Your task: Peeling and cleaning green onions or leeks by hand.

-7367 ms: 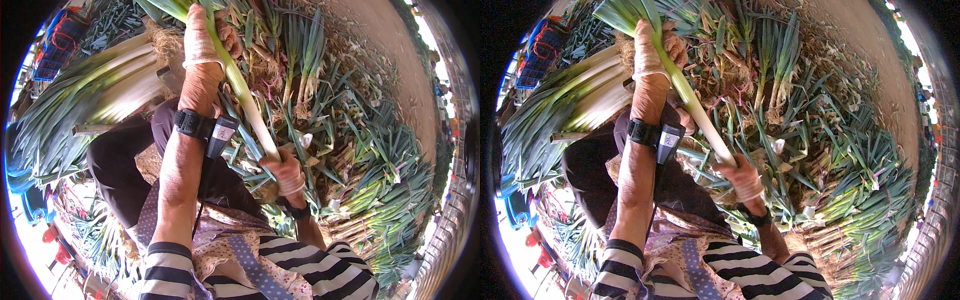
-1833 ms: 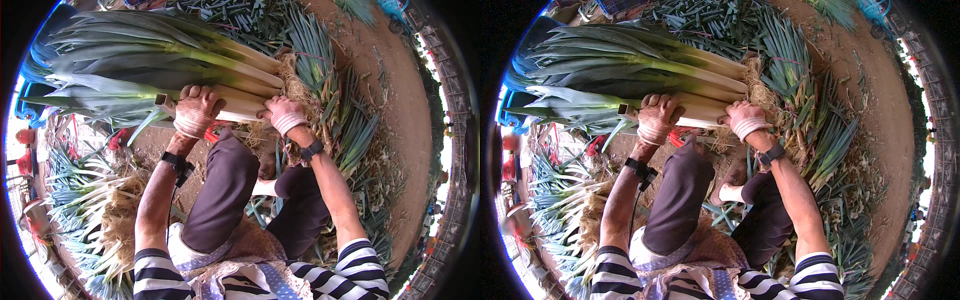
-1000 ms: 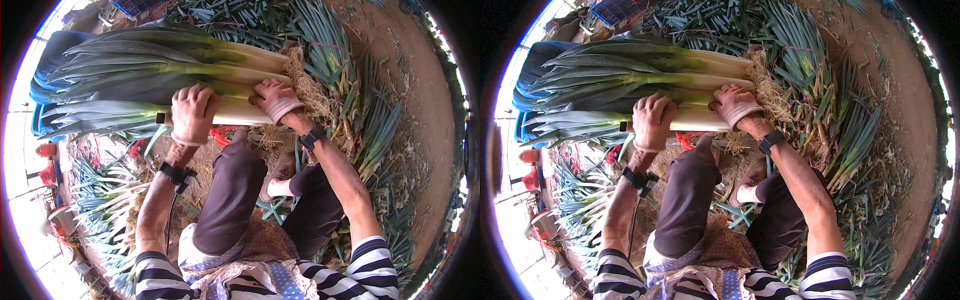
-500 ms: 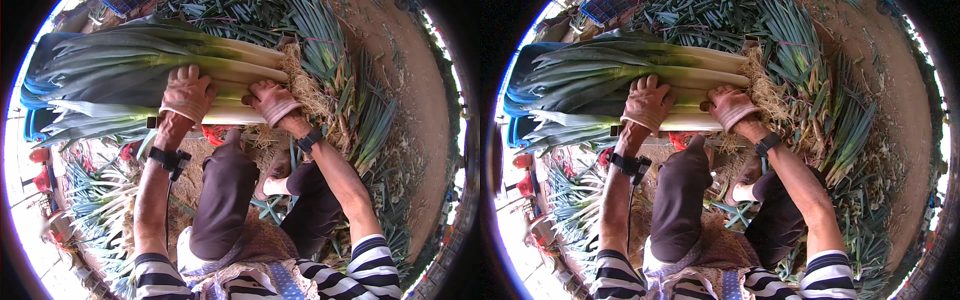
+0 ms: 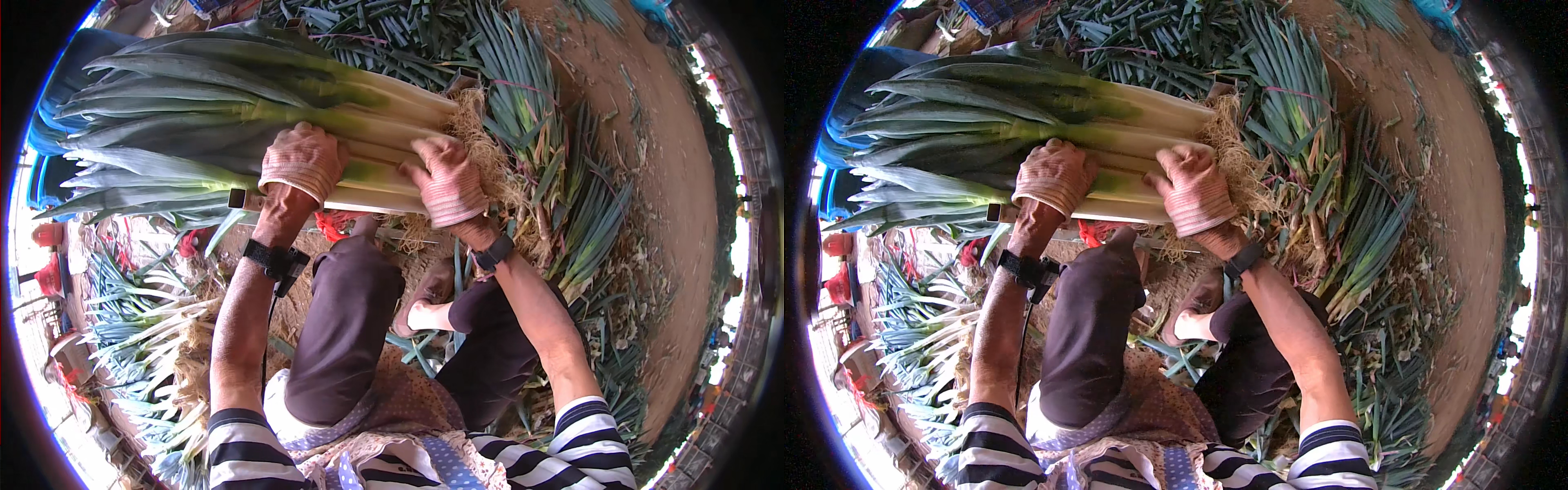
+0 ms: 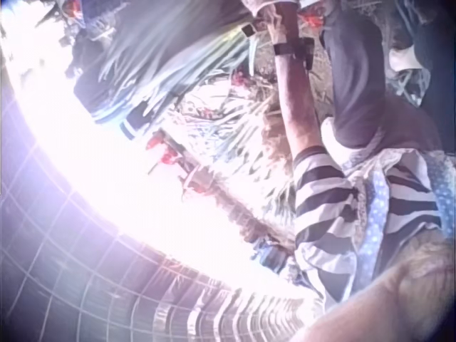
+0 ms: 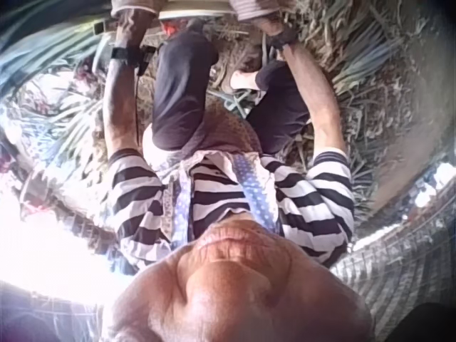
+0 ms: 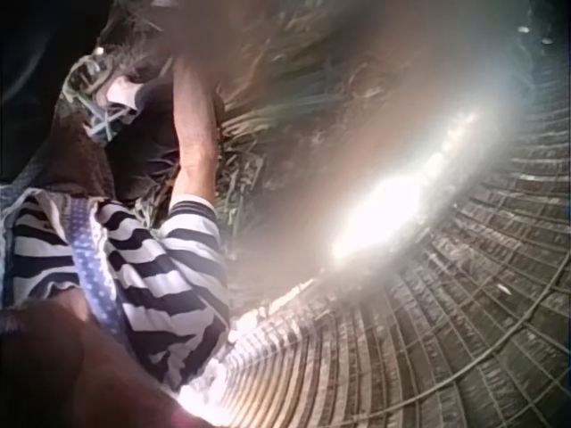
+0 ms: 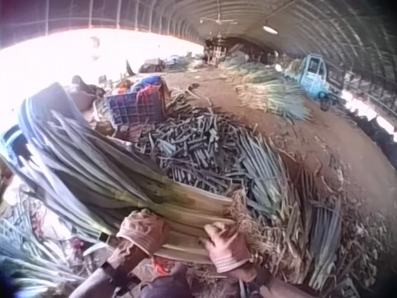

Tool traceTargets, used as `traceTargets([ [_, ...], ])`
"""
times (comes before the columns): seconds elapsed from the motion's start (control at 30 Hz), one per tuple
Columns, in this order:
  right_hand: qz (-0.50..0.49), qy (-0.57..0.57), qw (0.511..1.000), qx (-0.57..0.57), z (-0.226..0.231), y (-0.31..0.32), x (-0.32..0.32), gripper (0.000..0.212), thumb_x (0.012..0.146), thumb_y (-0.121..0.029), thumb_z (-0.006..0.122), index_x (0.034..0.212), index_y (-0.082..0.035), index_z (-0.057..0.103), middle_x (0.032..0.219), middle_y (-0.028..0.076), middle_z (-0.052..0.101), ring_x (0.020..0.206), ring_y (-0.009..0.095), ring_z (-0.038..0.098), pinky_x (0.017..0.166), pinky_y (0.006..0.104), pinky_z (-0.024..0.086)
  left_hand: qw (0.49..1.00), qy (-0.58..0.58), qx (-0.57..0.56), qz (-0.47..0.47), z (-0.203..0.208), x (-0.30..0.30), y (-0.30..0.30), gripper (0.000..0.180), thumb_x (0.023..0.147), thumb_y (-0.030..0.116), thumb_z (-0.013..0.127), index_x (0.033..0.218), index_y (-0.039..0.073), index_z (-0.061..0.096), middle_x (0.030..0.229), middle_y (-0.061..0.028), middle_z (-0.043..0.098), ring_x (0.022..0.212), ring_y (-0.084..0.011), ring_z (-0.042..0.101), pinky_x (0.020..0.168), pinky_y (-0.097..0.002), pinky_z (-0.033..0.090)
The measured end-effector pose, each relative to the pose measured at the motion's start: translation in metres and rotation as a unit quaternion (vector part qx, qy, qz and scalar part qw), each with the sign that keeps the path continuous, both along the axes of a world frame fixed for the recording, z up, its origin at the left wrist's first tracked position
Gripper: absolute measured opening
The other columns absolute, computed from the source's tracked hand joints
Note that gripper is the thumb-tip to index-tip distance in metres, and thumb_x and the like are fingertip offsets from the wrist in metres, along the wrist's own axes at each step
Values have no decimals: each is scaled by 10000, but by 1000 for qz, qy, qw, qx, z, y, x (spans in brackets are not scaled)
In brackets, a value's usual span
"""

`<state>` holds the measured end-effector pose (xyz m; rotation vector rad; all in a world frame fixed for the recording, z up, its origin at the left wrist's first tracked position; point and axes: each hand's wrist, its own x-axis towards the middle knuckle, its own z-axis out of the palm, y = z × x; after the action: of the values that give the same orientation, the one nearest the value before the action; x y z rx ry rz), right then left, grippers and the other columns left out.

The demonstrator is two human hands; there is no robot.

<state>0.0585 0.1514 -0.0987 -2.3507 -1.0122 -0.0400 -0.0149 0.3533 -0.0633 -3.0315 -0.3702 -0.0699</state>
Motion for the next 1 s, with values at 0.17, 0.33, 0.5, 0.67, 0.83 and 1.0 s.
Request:
traceTargets([
  [0.17, -19, -170, 985, -6, -3, 15, 38, 309, 795, -345, 654, 969, -93, 616, 926, 126, 596, 898, 321, 567, 781, 414, 474, 999, -24, -29, -23, -5, 2, -3, 348, 888, 353, 470, 846, 74, 674, 886, -119, 642, 872, -301, 596, 763, -427, 493],
  [0.33, 50, -63, 995, -61, -15, 12, 30, 262, 833, -329, 608, 922, -83, 615, 916, 129, 595, 923, 327, 562, 800, 422, 464, 997, -61, -27, -43, -7, -5, -1, 325, 880, 341, 483, 799, 89, 671, 827, -103, 646, 816, -298, 604, 714, -428, 507],
  [0.5, 37, -41, 988, -143, -14, 8, 33, 264, 866, -340, 565, 948, -97, 628, 959, 122, 601, 968, 316, 561, 814, 409, 476, 988, -114, -35, -100, -8, -12, 8, 256, 860, 314, 538, 822, 88, 652, 816, -94, 644, 772, -295, 604, 692, -431, 510],
  [0.67, 89, -82, 983, -141, -24, 2, 37, 257, 857, -374, 565, 938, -143, 643, 993, 70, 617, 1002, 268, 562, 813, 382, 491, 955, -267, 88, -96, 18, 11, 20, 300, 797, 316, 619, 1013, 108, 610, 1008, -85, 595, 1019, -269, 512, 904, -445, 380],
  [0.83, 59, -63, 985, -146, -23, 7, 27, 251, 850, -380, 572, 911, -148, 648, 983, 64, 622, 999, 251, 568, 796, 368, 501, 988, -29, 129, -76, 5, 16, 38, 172, 826, 310, 533, 881, 200, 654, 921, -48, 565, 952, -239, 507, 822, -390, 402],
  [1.0, 44, 38, 993, -106, -19, 6, 38, 235, 835, -361, 588, 891, -139, 641, 949, 94, 610, 965, 318, 573, 786, 434, 494, 988, 2, 127, -82, 14, 27, 45, 163, 824, 317, 537, 852, 216, 662, 918, -34, 561, 960, -240, 504, 812, -394, 408],
])
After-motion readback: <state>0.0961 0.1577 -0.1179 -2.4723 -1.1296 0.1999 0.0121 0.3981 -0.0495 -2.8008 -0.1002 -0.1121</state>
